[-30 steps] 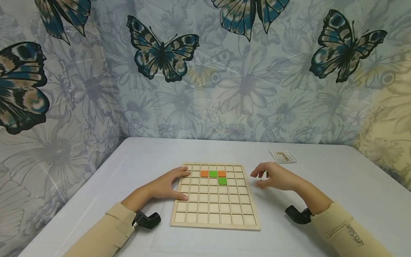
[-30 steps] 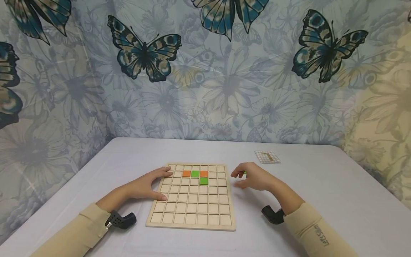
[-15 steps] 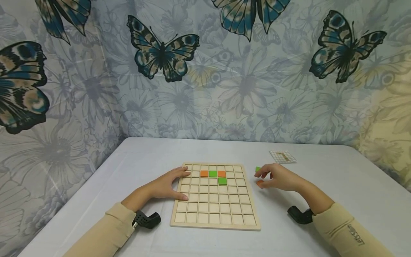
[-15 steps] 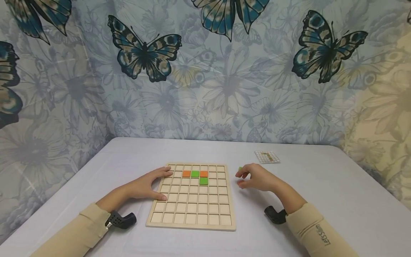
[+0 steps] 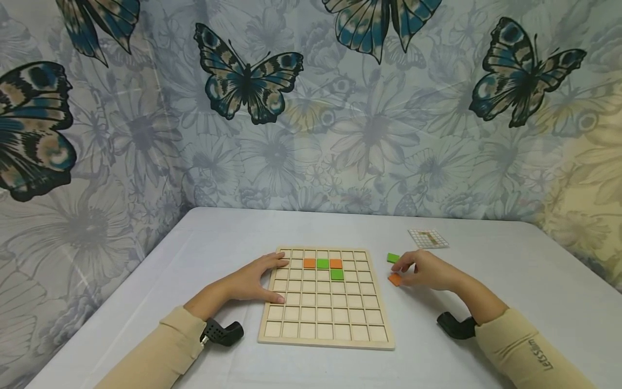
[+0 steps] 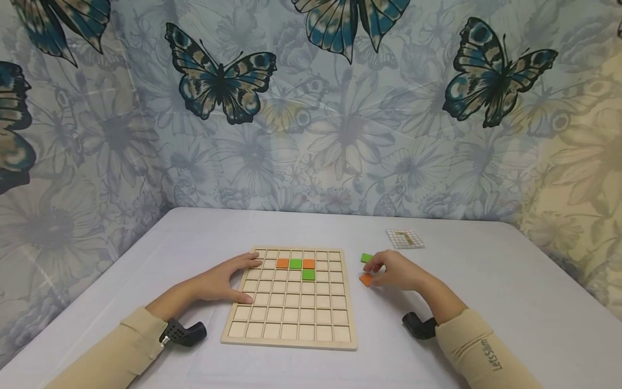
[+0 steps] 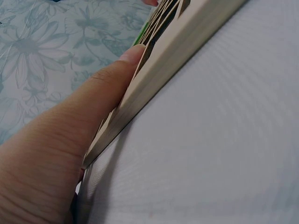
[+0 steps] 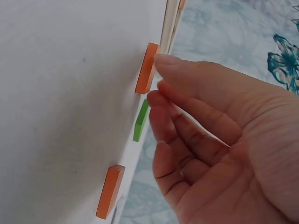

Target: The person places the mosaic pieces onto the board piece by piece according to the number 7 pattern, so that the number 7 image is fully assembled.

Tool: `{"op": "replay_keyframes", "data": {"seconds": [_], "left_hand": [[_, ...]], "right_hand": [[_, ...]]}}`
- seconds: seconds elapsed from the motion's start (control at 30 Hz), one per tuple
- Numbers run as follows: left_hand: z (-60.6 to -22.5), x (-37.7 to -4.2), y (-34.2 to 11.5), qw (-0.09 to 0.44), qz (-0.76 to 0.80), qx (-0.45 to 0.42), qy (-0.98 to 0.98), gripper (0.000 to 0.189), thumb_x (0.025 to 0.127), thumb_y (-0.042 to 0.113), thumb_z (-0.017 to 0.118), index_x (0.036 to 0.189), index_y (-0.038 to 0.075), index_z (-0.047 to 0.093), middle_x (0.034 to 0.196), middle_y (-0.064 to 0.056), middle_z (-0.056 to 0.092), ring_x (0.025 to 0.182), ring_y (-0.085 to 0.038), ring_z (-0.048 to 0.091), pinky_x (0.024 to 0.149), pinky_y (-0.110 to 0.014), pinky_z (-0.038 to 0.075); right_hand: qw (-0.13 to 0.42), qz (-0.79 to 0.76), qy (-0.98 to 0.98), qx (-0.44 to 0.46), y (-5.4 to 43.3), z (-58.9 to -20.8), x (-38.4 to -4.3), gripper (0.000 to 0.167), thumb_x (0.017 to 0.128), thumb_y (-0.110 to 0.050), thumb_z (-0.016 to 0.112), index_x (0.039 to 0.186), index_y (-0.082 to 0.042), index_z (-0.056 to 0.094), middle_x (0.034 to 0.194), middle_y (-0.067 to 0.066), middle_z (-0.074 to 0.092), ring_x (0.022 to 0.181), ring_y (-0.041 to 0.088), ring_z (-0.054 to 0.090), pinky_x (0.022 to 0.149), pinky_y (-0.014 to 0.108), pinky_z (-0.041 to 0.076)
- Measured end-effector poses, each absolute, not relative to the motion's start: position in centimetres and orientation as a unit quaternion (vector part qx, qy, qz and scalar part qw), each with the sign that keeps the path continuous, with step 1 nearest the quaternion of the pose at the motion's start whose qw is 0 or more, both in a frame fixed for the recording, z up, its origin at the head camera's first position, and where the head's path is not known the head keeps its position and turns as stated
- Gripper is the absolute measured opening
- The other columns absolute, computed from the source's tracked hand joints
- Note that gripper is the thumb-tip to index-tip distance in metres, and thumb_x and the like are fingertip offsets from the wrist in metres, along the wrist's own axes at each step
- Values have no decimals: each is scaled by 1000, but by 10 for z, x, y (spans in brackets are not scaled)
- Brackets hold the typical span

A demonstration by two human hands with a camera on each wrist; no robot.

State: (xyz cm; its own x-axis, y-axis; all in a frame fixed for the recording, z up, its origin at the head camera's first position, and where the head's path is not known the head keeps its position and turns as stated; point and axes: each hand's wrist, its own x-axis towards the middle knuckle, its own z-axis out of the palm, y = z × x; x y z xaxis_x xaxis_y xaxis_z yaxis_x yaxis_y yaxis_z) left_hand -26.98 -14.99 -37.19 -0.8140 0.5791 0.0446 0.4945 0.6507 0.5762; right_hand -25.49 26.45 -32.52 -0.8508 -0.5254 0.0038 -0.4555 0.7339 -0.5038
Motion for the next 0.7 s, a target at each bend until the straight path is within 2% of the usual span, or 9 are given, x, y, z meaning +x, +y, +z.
{"op": "replay_keyframes", "data": {"seconds": [0.23,0.7], "left_hand": [[-372,-270,-150,72,294,294,907,87,68,52,77,141,21,42,155,-2,22,144,-32,13,113,-57,16],[-372,-270,-150,72,292,291,908,87,68,52,77,141,22,41,155,-2,22,144,-32,12,114,-57,16]], "right_hand": [[74,-247,929,-265,265,-328,-256,21,79,-8,71,100,-5,69,100,6,65,90,17,55,69,24,46],[68,-243,936,-247,265,-327,-255,17,78,-7,72,94,-4,70,92,2,65,84,13,55,65,22,47]]}}
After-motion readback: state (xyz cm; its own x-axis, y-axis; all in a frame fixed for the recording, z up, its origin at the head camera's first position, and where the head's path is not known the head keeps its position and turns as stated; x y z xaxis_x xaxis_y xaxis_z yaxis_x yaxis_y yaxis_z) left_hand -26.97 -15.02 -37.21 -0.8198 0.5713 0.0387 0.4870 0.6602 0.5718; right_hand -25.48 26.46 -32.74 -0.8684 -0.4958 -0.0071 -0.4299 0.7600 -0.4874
